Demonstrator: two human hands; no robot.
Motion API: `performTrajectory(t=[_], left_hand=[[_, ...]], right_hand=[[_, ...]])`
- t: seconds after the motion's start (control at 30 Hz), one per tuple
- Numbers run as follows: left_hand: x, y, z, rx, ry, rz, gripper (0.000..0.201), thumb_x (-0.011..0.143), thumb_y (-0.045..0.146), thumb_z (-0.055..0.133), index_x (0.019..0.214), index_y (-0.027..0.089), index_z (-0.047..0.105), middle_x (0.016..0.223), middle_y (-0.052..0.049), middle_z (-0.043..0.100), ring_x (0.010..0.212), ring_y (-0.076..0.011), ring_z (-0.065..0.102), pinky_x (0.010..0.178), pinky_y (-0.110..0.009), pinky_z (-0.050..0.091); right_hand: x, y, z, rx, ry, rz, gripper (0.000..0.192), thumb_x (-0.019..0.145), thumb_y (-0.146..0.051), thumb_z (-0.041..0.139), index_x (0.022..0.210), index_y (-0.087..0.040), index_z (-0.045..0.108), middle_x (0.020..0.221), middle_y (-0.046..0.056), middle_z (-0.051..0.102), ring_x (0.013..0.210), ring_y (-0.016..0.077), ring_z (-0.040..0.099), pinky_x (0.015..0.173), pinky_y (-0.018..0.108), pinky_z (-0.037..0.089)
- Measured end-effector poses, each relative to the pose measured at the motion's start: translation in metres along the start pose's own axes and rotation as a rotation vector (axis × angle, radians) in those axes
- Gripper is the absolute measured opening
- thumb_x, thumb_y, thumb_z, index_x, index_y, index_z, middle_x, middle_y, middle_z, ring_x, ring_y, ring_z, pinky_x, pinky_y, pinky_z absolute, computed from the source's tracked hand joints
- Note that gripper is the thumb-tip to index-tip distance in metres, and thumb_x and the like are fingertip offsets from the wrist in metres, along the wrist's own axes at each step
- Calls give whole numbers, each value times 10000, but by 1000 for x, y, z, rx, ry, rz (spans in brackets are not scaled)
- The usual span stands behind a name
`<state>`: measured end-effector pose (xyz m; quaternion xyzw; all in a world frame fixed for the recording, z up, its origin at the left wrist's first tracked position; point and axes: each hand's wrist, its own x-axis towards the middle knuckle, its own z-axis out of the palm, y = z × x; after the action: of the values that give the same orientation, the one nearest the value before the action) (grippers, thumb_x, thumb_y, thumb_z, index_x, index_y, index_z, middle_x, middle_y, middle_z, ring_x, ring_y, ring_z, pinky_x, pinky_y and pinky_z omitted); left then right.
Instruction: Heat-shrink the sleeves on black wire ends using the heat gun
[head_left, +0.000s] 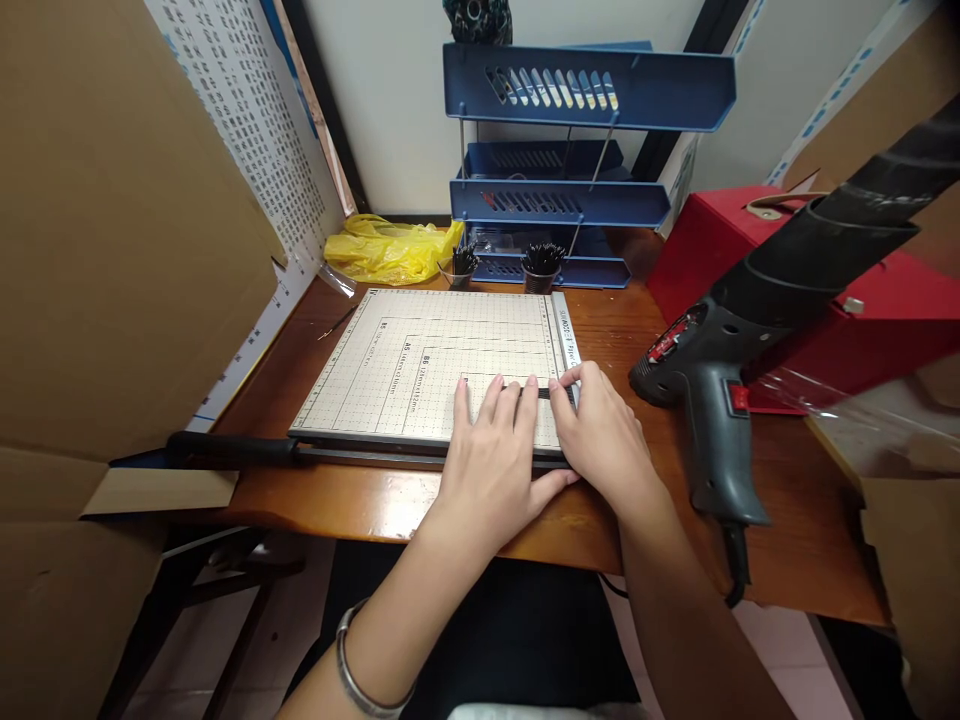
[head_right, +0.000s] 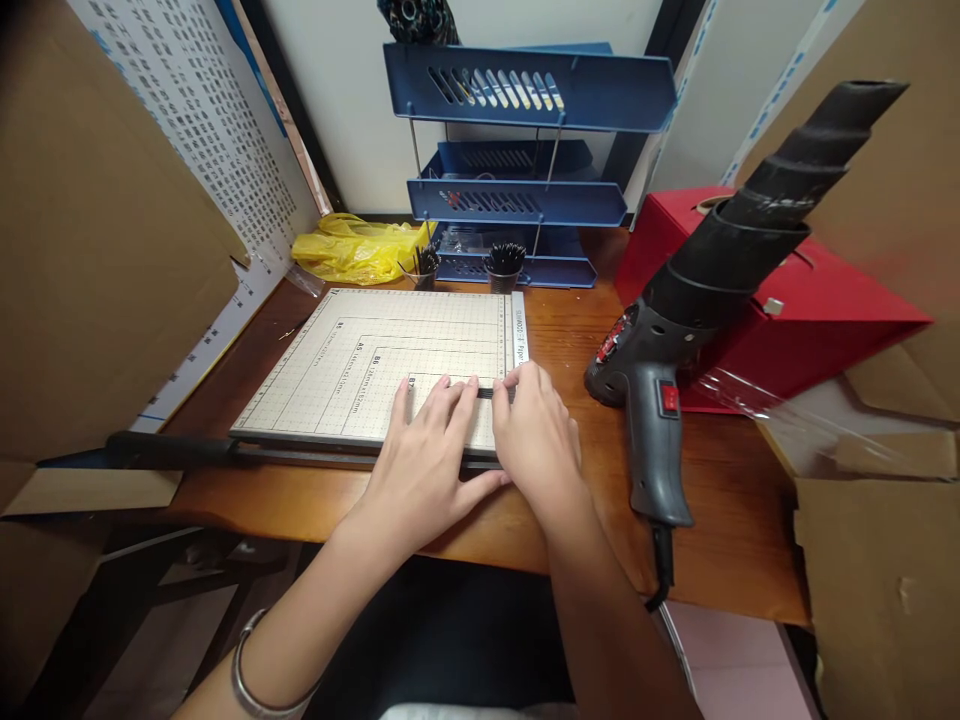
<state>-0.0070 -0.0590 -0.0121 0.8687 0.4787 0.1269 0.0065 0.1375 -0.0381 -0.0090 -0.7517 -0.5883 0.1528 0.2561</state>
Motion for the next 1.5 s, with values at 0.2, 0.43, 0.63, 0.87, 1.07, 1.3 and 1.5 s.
performTrajectory(t=[0.2,0.43,0.63,0.87,1.07,1.3,1.5], left_hand=[[2,0,1,34,4,16,900,956,701,488,1528,12,400,1550,-228,493,1505,-387,361,1243,-671,196],[3,-1,-3,63,-43,10,926,957,729,450,1548,19,393,1618,-190,415,1519,-347,360,1278,-568,219],[2,-2,-2,80,-46,5,932,960,750,403,1570,45,371,1650,-152,362,1525,-339,352,1275,-565,228],[2,-1,4,109,-35,0,975,921,756,495,1577,49,356,1675,-142,292,1541,-331,323,1264,-538,263],[3,-2,2,88,-4,7,966,901,763,524,1537,43,419,1641,-185,364,1521,-327,367,1269,-520,245],[3,-1,2,72,20,8,976,910,763,502,1558,42,381,1620,-192,408,1510,-321,390,1272,-526,236],[4,1,0,66,-42,-18,976,923,757,482,1562,28,370,1646,-175,354,1536,-325,340,1283,-545,204]], right_hand=[[0,0,-1,-3,-7,11,157,1015,-389,430,985,-244,479,1139,66,663,1033,300,646,692,329,288],[0,-1,-2,-20,-19,-2,150,1017,-378,413,967,-251,475,1143,57,656,984,286,639,667,321,270],[0,0,-1,-17,-15,-6,157,1016,-384,413,970,-248,478,1152,67,657,999,292,634,672,325,278],[0,-1,-2,-18,-14,-5,166,1018,-386,414,976,-246,492,1154,65,660,988,281,642,669,328,279],[0,0,-3,-21,-17,-17,165,1019,-375,411,970,-241,496,1161,70,663,974,273,643,663,329,283],[0,-1,-3,-21,-16,-15,176,1019,-382,414,976,-240,509,1171,77,671,978,268,643,660,327,292],[-1,-1,-3,-27,-20,-13,178,1020,-380,406,986,-242,512,1179,75,666,1004,270,644,663,331,295]])
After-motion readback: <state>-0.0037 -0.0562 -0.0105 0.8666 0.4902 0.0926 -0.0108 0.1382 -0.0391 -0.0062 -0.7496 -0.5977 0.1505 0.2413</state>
